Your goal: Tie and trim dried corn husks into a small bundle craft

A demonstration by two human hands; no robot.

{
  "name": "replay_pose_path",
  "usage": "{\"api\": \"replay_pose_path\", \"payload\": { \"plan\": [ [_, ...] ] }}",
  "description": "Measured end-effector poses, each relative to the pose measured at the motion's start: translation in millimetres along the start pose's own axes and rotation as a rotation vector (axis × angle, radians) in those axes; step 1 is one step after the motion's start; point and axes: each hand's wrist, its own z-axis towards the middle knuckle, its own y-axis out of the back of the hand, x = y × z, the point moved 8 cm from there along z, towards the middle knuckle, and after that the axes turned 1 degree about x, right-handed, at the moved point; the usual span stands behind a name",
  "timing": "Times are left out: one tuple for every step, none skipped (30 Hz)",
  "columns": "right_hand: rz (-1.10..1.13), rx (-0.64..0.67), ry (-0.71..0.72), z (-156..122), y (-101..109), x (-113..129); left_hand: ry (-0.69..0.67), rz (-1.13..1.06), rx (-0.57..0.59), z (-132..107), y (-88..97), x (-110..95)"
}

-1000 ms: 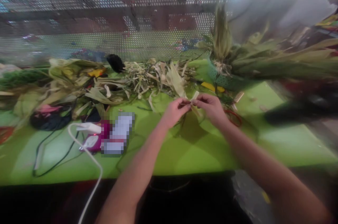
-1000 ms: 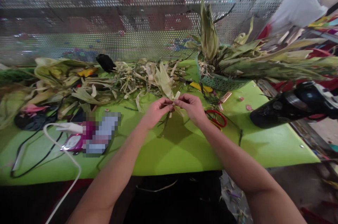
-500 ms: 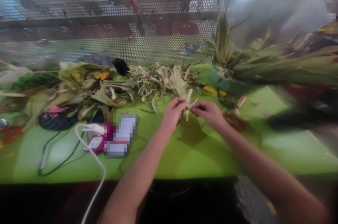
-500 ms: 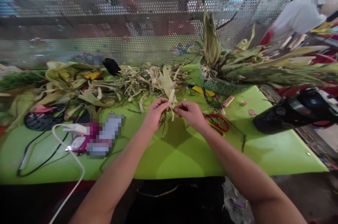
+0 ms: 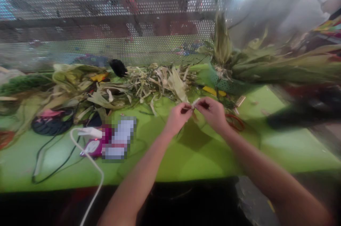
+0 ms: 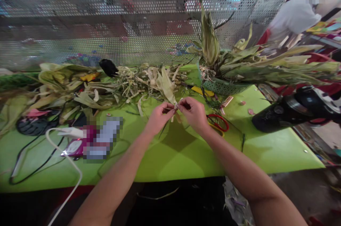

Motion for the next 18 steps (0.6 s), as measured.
{"api": "replay_pose_path", "payload": {
  "plan": [
    [-0.002, 0.002, 0.001, 0, 0, 0, 0.007, 0.000, 0.001, 0, -0.1, 1],
    [0.004, 0.001, -0.006, 1, 1, -1, 0.021, -0.003, -0.003, 0, 0.3, 3],
    [0.017, -0.003, -0.020, 1, 1, -2, 0.038, -0.008, -0.010, 1, 0.9, 5],
    [0.034, -0.008, -0.039, 2, 2, -3, 0.053, -0.014, -0.022, 1, 1.9, 7],
    [0.053, -0.006, -0.066, 3, 2, -6, 0.061, -0.020, -0.035, 1, 3.0, 9],
    [0.074, 0.007, -0.097, 3, 2, -8, 0.062, -0.024, -0.043, 1, 3.7, 10],
    [0.098, 0.034, -0.130, 4, -1, -11, 0.057, -0.026, -0.045, 1, 3.8, 10],
    [0.123, 0.070, -0.160, 4, -4, -14, 0.050, -0.025, -0.039, 0, 3.3, 10],
    [0.145, 0.105, -0.181, 3, -8, -16, 0.044, -0.019, -0.030, 0, 2.5, 10],
    [0.153, 0.130, -0.185, 2, -11, -17, 0.040, -0.006, -0.018, 0, 1.4, 10],
    [0.135, 0.136, -0.166, 0, -13, -17, 0.038, 0.011, -0.008, 0, 0.4, 10],
    [0.083, 0.120, -0.122, -1, -13, -15, 0.035, 0.031, -0.004, 1, -0.2, 11],
    [0.003, 0.093, -0.058, -3, -13, -11, 0.035, 0.054, -0.005, 1, -0.5, 12],
    [-0.097, 0.066, 0.018, -5, -13, -6, 0.031, 0.081, -0.010, 1, -0.6, 13],
    [-0.193, 0.053, 0.096, -7, -14, -1, 0.024, 0.111, -0.015, 2, -0.7, 14],
    [-0.271, 0.056, 0.165, -9, -16, 3, 0.009, 0.143, -0.021, 2, -0.6, 13],
    [-0.318, 0.070, 0.219, -11, -19, 7, -0.014, 0.169, -0.028, 2, -0.1, 10],
    [-0.332, 0.087, 0.251, -11, -20, 10, -0.038, 0.185, -0.032, 2, 0.9, 6]
  ]
}}
